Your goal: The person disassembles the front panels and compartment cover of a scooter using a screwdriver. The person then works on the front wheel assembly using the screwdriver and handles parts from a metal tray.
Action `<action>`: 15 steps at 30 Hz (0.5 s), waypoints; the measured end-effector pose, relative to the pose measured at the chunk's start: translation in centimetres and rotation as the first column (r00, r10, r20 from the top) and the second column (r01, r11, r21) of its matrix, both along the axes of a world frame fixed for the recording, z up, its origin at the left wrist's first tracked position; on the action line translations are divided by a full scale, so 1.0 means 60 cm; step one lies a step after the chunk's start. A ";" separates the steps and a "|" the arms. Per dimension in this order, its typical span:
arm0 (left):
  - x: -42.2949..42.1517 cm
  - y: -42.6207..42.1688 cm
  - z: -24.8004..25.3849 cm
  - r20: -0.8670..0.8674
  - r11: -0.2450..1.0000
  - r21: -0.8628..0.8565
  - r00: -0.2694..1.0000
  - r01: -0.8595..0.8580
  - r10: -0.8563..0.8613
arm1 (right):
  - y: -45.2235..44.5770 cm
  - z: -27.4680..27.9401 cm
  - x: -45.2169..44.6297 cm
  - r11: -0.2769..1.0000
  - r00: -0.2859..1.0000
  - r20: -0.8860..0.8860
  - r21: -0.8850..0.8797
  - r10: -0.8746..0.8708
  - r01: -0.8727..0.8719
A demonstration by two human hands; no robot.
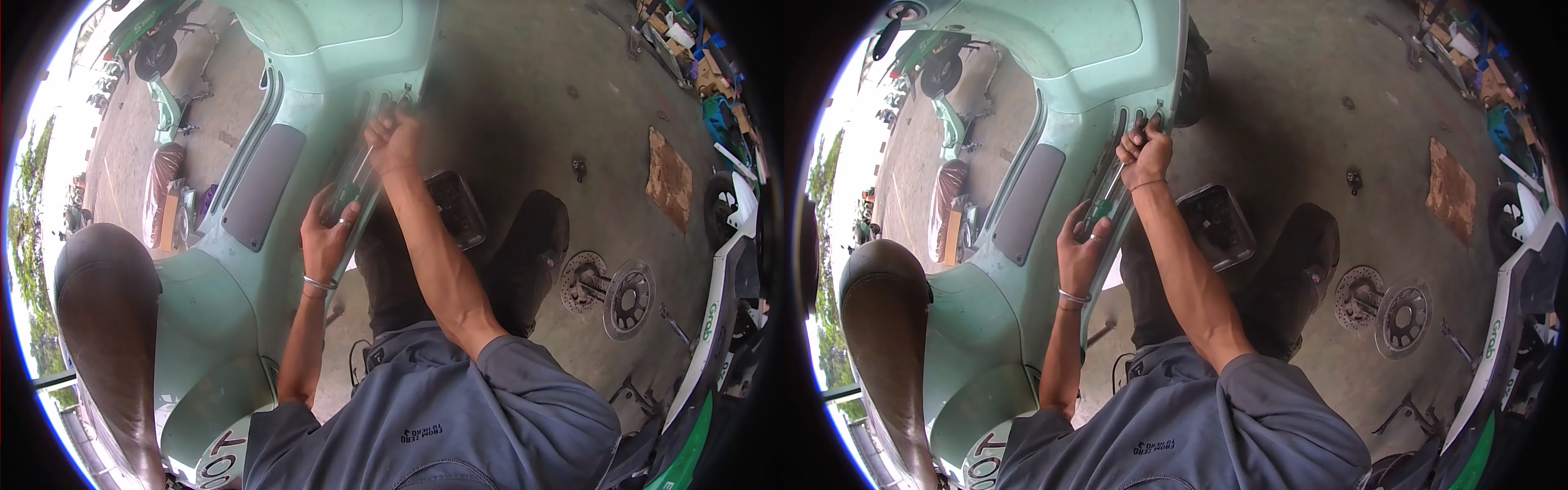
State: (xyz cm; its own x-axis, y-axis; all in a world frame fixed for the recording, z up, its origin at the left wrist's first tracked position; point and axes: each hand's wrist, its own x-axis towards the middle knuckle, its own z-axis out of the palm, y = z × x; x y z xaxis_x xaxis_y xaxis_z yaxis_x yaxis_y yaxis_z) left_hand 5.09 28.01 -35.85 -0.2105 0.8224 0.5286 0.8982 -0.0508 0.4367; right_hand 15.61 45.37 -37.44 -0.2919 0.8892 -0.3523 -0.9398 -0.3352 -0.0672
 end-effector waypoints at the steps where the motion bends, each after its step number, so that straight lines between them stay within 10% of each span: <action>1: -0.016 -0.004 0.020 0.752 0.934 -0.284 0.654 0.215 0.078 | -0.001 -0.001 0.003 1.000 1.000 0.009 0.004 0.011 -0.011; 2: -0.027 -0.003 0.032 0.917 0.790 -0.274 -0.098 0.548 0.386 | 0.000 0.000 0.005 1.000 1.000 0.009 0.006 0.006 -0.006; 3: -0.033 0.000 0.025 0.844 0.799 -0.147 -0.347 0.583 0.409 | 0.001 0.001 0.005 1.000 1.000 -0.009 -0.008 0.015 -0.015; 8: -0.001 -0.002 0.017 0.914 0.853 -0.180 -0.238 0.491 0.329 | 0.002 -0.011 0.006 0.999 0.999 -0.026 0.040 0.019 -0.018; 10: 0.009 -0.003 0.015 0.930 0.908 -0.331 0.248 0.256 0.270 | 0.003 -0.009 0.003 1.000 0.998 -0.058 -0.021 0.019 -0.020; 15: 0.026 -0.008 0.026 0.760 0.939 -0.327 0.622 0.110 0.191 | 0.002 -0.005 0.004 1.000 0.999 -0.041 0.023 0.015 -0.014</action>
